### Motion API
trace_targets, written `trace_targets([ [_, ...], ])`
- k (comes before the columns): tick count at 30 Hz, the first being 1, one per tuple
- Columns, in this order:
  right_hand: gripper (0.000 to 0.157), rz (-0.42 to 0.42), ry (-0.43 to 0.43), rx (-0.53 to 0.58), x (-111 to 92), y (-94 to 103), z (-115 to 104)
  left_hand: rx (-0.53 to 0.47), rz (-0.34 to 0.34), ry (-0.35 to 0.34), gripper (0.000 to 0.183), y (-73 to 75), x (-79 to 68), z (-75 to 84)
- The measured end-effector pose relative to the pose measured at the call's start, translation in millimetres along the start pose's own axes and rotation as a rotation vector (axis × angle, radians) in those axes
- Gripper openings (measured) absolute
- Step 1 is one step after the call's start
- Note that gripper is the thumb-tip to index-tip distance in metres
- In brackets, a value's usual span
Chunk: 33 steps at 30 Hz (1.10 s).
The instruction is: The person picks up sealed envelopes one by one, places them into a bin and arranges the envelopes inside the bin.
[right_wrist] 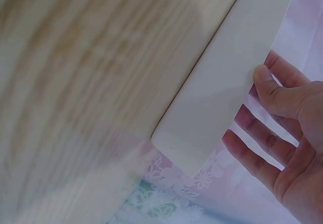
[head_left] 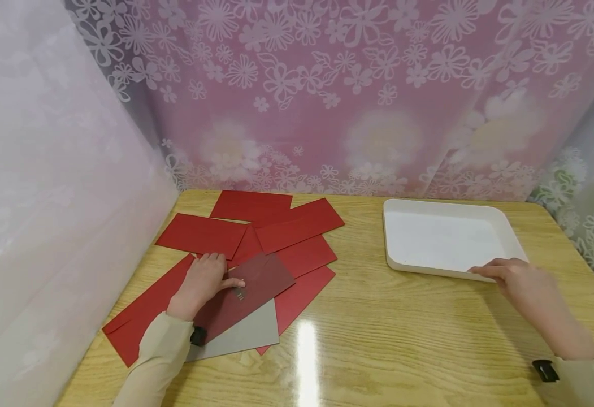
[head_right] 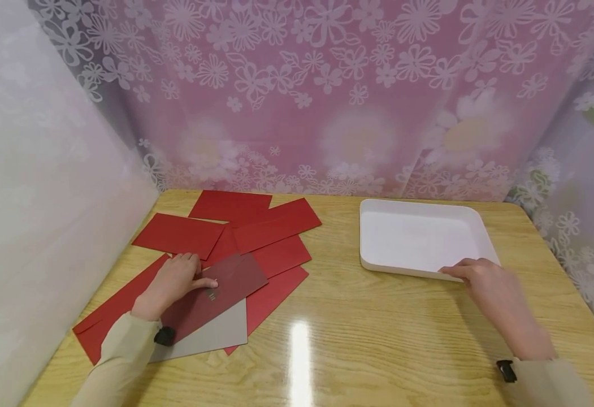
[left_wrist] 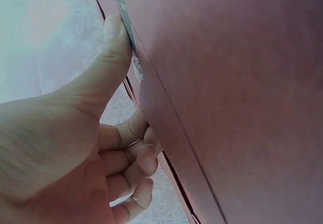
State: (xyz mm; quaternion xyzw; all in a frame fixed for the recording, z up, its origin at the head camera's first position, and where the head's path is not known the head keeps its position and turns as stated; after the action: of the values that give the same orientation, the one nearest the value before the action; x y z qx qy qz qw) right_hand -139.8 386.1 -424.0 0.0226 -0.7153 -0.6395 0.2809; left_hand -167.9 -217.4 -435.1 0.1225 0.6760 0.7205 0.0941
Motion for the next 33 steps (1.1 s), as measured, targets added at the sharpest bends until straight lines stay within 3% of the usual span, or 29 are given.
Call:
trace_targets([
  [7,0.046,0.011,0.033,0.002,-0.9,0.6,-7.1,-0.013,0.009,0.005,0.058,0.7,-1.3,0.1],
  [18,0.043,-0.025,0.006,0.008,1.3,0.1,-17.5,-0.015,0.044,-0.027,0.055,1.3,-3.4,-2.2],
  [24,0.045,0.02,0.046,-0.001,3.6,-2.2,-22.2,-0.011,0.059,-0.051,0.049,0.3,-3.9,-2.6],
  [33,0.048,0.054,0.081,0.007,5.5,-2.4,-32.8,-0.149,-0.028,-0.001,0.045,3.4,-6.9,-5.3],
])
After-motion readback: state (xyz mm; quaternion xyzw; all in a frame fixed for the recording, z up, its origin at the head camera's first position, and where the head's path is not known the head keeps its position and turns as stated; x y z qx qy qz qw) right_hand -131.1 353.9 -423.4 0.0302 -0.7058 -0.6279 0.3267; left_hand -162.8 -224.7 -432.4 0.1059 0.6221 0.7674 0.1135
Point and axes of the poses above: each hand's wrist, its own x-axis towards the middle knuckle, its own y-axis out of the back of the hand, z = x × y, the point moved 1 cm from there along x, towards the middle knuckle, and after that the axes turned 2 degrees about -y, right-handed, at the moved point
